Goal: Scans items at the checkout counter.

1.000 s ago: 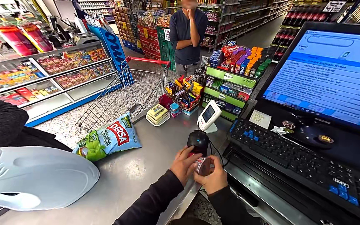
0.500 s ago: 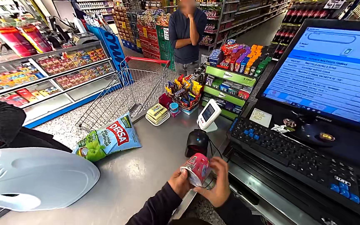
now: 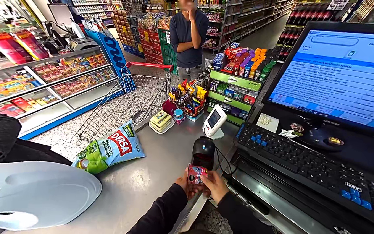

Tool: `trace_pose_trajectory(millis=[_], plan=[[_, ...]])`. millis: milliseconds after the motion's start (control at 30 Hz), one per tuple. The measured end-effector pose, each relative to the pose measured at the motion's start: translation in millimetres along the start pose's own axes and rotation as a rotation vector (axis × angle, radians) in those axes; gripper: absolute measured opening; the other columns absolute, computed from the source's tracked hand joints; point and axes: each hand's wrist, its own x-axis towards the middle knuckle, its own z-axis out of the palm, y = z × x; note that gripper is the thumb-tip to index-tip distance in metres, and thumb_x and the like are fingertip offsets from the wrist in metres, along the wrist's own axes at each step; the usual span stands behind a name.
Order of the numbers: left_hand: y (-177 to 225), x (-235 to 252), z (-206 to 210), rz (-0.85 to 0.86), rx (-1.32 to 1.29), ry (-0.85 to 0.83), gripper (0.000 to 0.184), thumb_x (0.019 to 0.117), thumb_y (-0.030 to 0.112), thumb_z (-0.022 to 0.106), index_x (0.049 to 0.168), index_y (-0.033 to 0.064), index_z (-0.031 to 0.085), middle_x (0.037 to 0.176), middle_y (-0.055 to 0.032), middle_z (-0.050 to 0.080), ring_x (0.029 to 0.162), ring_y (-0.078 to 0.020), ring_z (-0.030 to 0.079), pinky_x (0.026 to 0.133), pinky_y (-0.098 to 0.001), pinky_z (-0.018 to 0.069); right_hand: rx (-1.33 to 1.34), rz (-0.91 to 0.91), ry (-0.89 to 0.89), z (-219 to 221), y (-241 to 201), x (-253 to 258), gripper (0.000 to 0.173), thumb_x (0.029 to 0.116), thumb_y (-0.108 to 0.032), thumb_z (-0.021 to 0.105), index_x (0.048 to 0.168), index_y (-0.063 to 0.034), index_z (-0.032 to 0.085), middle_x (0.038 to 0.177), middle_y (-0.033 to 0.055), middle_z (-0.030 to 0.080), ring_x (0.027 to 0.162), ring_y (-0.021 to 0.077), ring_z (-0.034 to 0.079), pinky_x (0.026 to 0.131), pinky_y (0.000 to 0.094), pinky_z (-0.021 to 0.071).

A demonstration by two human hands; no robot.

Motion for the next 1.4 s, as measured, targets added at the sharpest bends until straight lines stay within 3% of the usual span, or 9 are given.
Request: trace_pose_trajectory(millis=[67,200,300,433,800,967,1167,1300,1400], plan=[[1.5,-5.8,-3.1,0.014,0.057,0.043,0.063,0.1114,0.050,0.020,0.108,0.0014,0.060,0.071,-0.0096,0.067,0.052,-0.0146,0.059,0.048,-0.0268,0.0475,0.037,0.016,-0.036,1.2,-2.4,-1.6,0.047,0.0995,-0.022,0.067,0.134,0.0011,0.045,0.102,0.0151,0.071,0.076,0.0201,0.073,0.064,0.0340,0.0605],[8.6,-28.7,-32.0,0.322,0.145,-0.206,0.066,0.1093,0.052,0.021,0.158,0.0078,0.025,0.141,-0.0245,0.055,0.115,-0.0363,0.063,0.083,-0.0520,0.0553,0.020,-0.334,-0.063,5.7,3.7,-9.0,0.070,0.0796,-0.006,0.079,0.138,0.0038,0.042,0.118,0.0136,0.070,0.089,0.0187,0.074,0.072,0.0335,0.0639],[12.3,-38.7,-56.1,0.666,0.370,-0.274,0.091,0.0803,0.026,0.077,0.153,-0.0019,0.031,0.140,-0.0221,0.054,0.105,-0.0301,0.069,0.081,-0.0435,0.0622,-0.059,-0.633,-0.124,11.8,18.5,-6.4,0.074,0.0717,0.002,0.083,0.134,0.0116,0.044,0.128,0.0192,0.065,0.100,0.0188,0.074,0.080,0.0324,0.0648],[-2.3,-91.4,-104.8,0.974,0.965,0.117,0.080,0.0653,0.017,0.092,0.136,-0.0015,0.058,0.135,-0.0280,0.059,0.121,-0.0382,0.063,0.102,-0.0495,0.0531,-0.321,-0.658,-0.391,20.3,13.9,-0.5,0.075,0.0713,-0.011,0.089,0.136,0.0064,0.055,0.142,0.0201,0.059,0.121,0.0234,0.066,0.090,0.0353,0.0605],[-132.7,-221.9,-366.7,0.045,0.687,1.530,0.079,0.0815,0.013,0.085,0.149,-0.0018,0.046,0.152,-0.0394,0.037,0.137,-0.0640,0.036,0.105,-0.0742,0.0364,-0.666,-0.280,-0.363,227.4,-93.1,112.5,0.065,0.0965,-0.037,0.071,0.143,0.0036,0.052,0.142,0.0283,0.056,0.133,0.0417,0.054,0.113,0.0570,0.0415],[-172.8,-194.3,-425.5,-0.261,0.597,1.532,0.089,0.0845,0.020,0.080,0.160,0.0131,0.034,0.164,-0.0254,0.029,0.150,-0.0508,0.027,0.113,-0.0671,0.0333,-0.581,-0.058,-0.174,305.3,-114.3,184.5,0.076,0.0963,-0.049,0.068,0.144,0.0075,0.050,0.147,0.0287,0.051,0.141,0.0375,0.048,0.117,0.0518,0.0361],[-125.8,-216.8,-318.3,0.497,0.687,1.442,0.076,0.0796,0.019,0.086,0.144,-0.0053,0.054,0.152,-0.0392,0.038,0.139,-0.0631,0.036,0.112,-0.0730,0.0314,-0.458,-0.100,-0.139,293.8,-106.6,174.6,0.070,0.0847,-0.028,0.085,0.133,0.0123,0.056,0.133,0.0335,0.059,0.127,0.0438,0.056,0.109,0.0587,0.0425],[-94.5,-193.4,-248.9,0.937,0.456,0.827,0.065,0.0876,0.031,0.073,0.137,-0.0072,0.059,0.147,-0.0271,0.052,0.138,-0.0415,0.049,0.114,-0.0556,0.0407,-0.581,-0.560,-0.060,239.8,-146.0,78.7,0.051,0.0835,-0.024,0.086,0.120,0.0070,0.068,0.116,0.0294,0.068,0.110,0.0451,0.065,0.098,0.0641,0.0487],[-75.0,-167.2,-210.1,0.811,-0.088,0.330,0.076,0.0977,0.049,0.052,0.147,-0.0081,0.043,0.146,-0.0197,0.056,0.134,-0.0259,0.056,0.110,-0.0427,0.0475,-0.727,-1.262,-0.010,198.0,-137.0,11.3,0.033,0.0721,-0.018,0.086,0.092,0.0057,0.073,0.092,0.0236,0.071,0.089,0.0419,0.070,0.078,0.0598,0.0571]])
